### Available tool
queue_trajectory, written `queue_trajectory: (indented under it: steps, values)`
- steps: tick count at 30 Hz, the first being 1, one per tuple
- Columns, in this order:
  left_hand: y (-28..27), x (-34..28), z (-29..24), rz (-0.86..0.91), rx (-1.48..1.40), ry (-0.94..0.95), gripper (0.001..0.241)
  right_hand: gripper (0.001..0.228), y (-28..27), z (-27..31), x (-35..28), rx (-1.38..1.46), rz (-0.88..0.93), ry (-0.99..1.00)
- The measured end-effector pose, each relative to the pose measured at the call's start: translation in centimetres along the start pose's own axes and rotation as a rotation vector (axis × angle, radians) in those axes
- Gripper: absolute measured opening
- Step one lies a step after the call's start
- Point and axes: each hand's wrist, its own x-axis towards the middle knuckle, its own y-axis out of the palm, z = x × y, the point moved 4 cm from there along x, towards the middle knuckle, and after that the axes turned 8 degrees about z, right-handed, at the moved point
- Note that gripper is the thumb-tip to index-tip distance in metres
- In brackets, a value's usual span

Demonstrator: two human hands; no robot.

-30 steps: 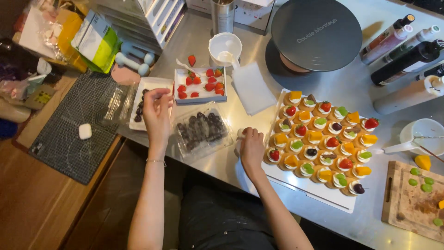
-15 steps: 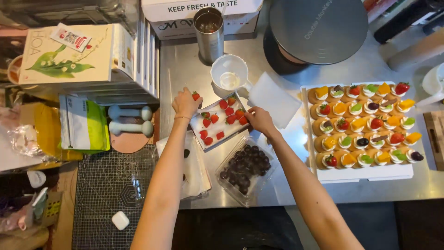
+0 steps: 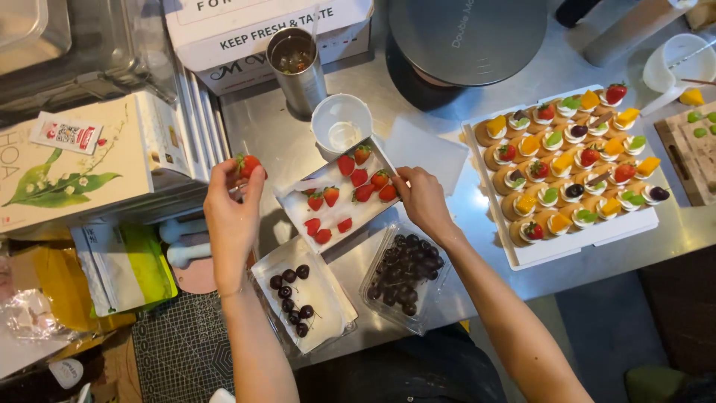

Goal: The person washes their hands at the sink, then transfers strawberries one at a time from a plastic punnet into a white paper box, folds the box closed, and wipes it with a tissue. They then unpack gold 'Happy Birthday' cake toppers from a cardboard shipping box, unwrapping each topper from its plastic sleeve and setting them on the counter.

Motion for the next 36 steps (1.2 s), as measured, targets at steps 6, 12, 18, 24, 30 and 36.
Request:
queue_trajectory:
  steps: [6,12,18,24,30,36]
  values:
    - [4.9,-6.2,-14.2,0.253,0.285,0.42,0.037,0.029,-8.8,2.2,-6.3,0.186,-0.079,0.123]
    - [18.6,-13.4,-21.3,0.455,0.262,0.613,0.046,0.026,-17.8,-2.4,-20.1,0.233,-0.319,0.284]
    - [35.0,-24.5,-28.7,0.738,0.315,0.892,0.035,0.026,-26.2,-12.2,-36.7,0.265,-0.645,0.464]
    - [51.6,-38.8,-37.0,0.921,0.39,1.222,0.032,0.027,-34.4,-22.6,-52.5,0.268,-0.873,0.689]
    - [67.1,-50.3,-43.0,1.028,0.252,1.287,0.021,0.024,-40.0,-34.9,-63.6,0.288,-1.02,0.909]
    - [83.4,-56.9,-47.9,1.1,0.351,1.289,0.028,0.025,-46.8,-47.4,-68.1,0.385,-1.182,0.906]
